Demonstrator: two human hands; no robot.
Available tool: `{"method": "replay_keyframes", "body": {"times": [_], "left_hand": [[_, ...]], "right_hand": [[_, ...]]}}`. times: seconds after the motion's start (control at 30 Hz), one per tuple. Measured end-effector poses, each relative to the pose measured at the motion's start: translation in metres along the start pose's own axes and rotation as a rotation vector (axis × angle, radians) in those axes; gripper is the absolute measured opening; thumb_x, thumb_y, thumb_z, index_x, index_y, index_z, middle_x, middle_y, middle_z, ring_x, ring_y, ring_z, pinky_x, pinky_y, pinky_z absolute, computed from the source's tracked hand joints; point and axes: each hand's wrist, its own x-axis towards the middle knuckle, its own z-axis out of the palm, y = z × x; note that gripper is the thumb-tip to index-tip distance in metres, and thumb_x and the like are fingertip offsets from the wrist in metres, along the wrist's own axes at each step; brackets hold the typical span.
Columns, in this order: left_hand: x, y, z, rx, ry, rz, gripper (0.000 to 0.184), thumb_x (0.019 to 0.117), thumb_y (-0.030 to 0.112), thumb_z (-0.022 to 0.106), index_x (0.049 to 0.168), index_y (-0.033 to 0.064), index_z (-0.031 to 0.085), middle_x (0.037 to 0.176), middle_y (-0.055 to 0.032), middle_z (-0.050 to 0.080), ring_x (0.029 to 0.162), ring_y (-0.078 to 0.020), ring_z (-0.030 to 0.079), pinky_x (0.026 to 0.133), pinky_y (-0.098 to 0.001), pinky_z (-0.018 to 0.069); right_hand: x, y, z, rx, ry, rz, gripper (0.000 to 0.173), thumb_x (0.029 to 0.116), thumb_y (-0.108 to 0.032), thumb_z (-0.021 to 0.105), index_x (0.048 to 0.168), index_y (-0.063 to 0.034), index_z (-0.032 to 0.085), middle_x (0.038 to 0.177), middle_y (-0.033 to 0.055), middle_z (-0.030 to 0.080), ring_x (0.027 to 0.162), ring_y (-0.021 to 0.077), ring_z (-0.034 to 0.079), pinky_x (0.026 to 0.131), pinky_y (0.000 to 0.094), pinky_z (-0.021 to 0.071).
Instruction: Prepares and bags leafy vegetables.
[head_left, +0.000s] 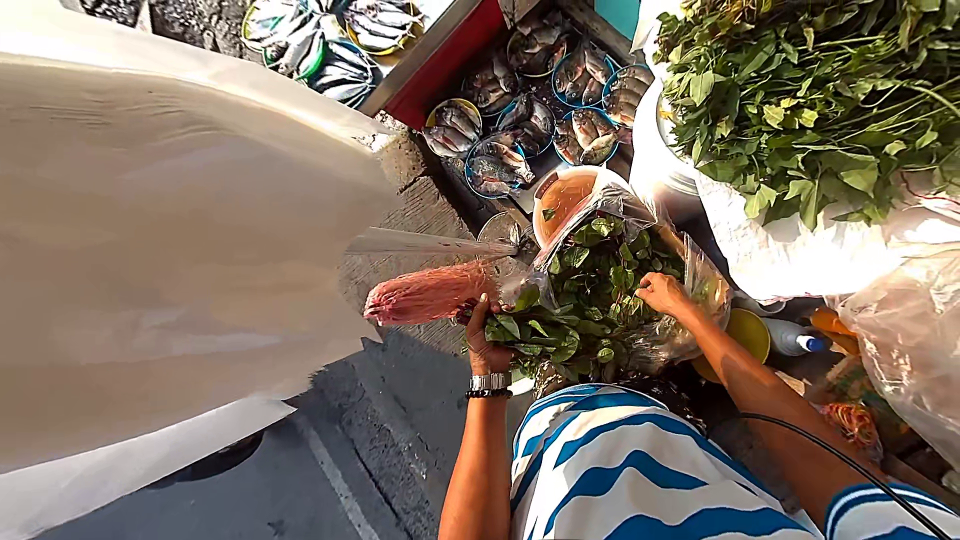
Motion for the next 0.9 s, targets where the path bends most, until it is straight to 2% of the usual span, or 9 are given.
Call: {"method": "replay_keyframes", "body": {"times": [0.1,0.17,0.23,0.33,0.43,0.57,0.7,0.83,0.9], "left_hand": [[0.001,-0.001,0.003,0.069,0.047,-0.004,0.031,0.1057,0.017,0.045,0.081,0.0088,0.061,0.068,-0.0038,0.066,0.063,-0.0156,0.069,0.064,-0.0336,0.0616],[-0.001,-0.006,0.008,0.097,0.073,-0.032,0.026,0.1048,0.016,0.048,0.084,0.0086,0.061,0.069,-0.0039,0.066,0.063,-0.0151,0.068,0.064,-0.0331,0.0610],[0.000,-0.009,0.011,0.115,0.092,-0.035,0.015,0.1039,0.015,0.051,0.094,0.0075,0.059,0.073,-0.0063,0.067,0.065,-0.0162,0.068,0.063,-0.0346,0.0611],[0.003,-0.015,0.010,0.143,0.088,-0.032,0.011,0.1036,0.014,0.055,0.111,0.0061,0.054,0.079,-0.0094,0.069,0.069,-0.0185,0.070,0.065,-0.0368,0.0618],[0.001,-0.023,0.014,0.197,0.058,-0.079,0.010,0.1047,0.014,0.054,0.111,0.0056,0.055,0.080,-0.0088,0.070,0.070,-0.0171,0.070,0.064,-0.0344,0.0615],[-0.006,-0.033,0.031,0.283,0.045,-0.113,0.012,0.1046,0.016,0.056,0.109,0.0048,0.057,0.078,-0.0082,0.070,0.068,-0.0163,0.070,0.063,-0.0326,0.0609],[-0.008,-0.041,0.031,0.271,0.025,-0.129,0.014,0.1029,0.014,0.059,0.109,0.0016,0.058,0.079,-0.0112,0.070,0.068,-0.0189,0.069,0.063,-0.0347,0.0604],[-0.010,-0.033,0.022,0.246,0.051,-0.135,0.014,0.1042,0.017,0.057,0.108,0.0034,0.059,0.080,-0.0098,0.070,0.069,-0.0178,0.070,0.064,-0.0339,0.0607],[-0.010,-0.030,0.017,0.227,0.061,-0.143,0.013,0.1050,0.018,0.055,0.108,0.0054,0.059,0.080,-0.0081,0.070,0.070,-0.0165,0.071,0.064,-0.0333,0.0613]], "right_hand": [[0.036,-0.012,0.022,0.464,0.185,0.104,0.052,0.0999,-0.031,0.068,0.136,0.0039,0.055,0.121,0.0259,0.065,0.098,0.0336,0.069,0.086,0.0473,0.0578],[0.045,-0.025,0.032,0.686,0.160,0.174,0.054,0.0974,-0.026,0.073,0.138,0.0029,0.052,0.121,0.0248,0.062,0.090,0.0297,0.068,0.078,0.0420,0.0584],[0.038,-0.033,0.031,0.797,0.181,0.174,0.042,0.0966,-0.018,0.072,0.130,0.0026,0.058,0.107,0.0197,0.064,0.079,0.0222,0.062,0.069,0.0362,0.0535],[0.007,-0.019,0.010,0.648,0.255,0.030,0.030,0.0972,-0.017,0.071,0.118,0.0039,0.067,0.105,0.0203,0.067,0.088,0.0249,0.064,0.081,0.0420,0.0547],[-0.033,0.006,-0.012,0.408,0.235,-0.068,0.027,0.0973,-0.014,0.069,0.117,0.0044,0.068,0.107,0.0221,0.069,0.098,0.0290,0.066,0.092,0.0476,0.0519],[-0.059,0.030,-0.020,0.566,0.246,-0.091,0.015,0.0970,-0.007,0.067,0.107,0.0043,0.067,0.092,0.0112,0.068,0.074,0.0119,0.065,0.070,0.0285,0.0563],[-0.048,0.042,-0.027,0.189,0.322,0.052,0.028,0.0993,-0.013,0.064,0.122,0.0042,0.068,0.119,0.0271,0.067,0.115,0.0379,0.063,0.103,0.0544,0.0458],[-0.043,0.035,-0.023,0.235,0.337,-0.006,0.028,0.0985,-0.015,0.067,0.117,0.0060,0.067,0.113,0.0268,0.067,0.107,0.0371,0.064,0.098,0.0539,0.0479],[-0.038,0.030,-0.018,0.209,0.357,0.008,0.039,0.0990,-0.020,0.068,0.126,0.0071,0.063,0.120,0.0292,0.066,0.115,0.0405,0.063,0.103,0.0560,0.0465]]}}
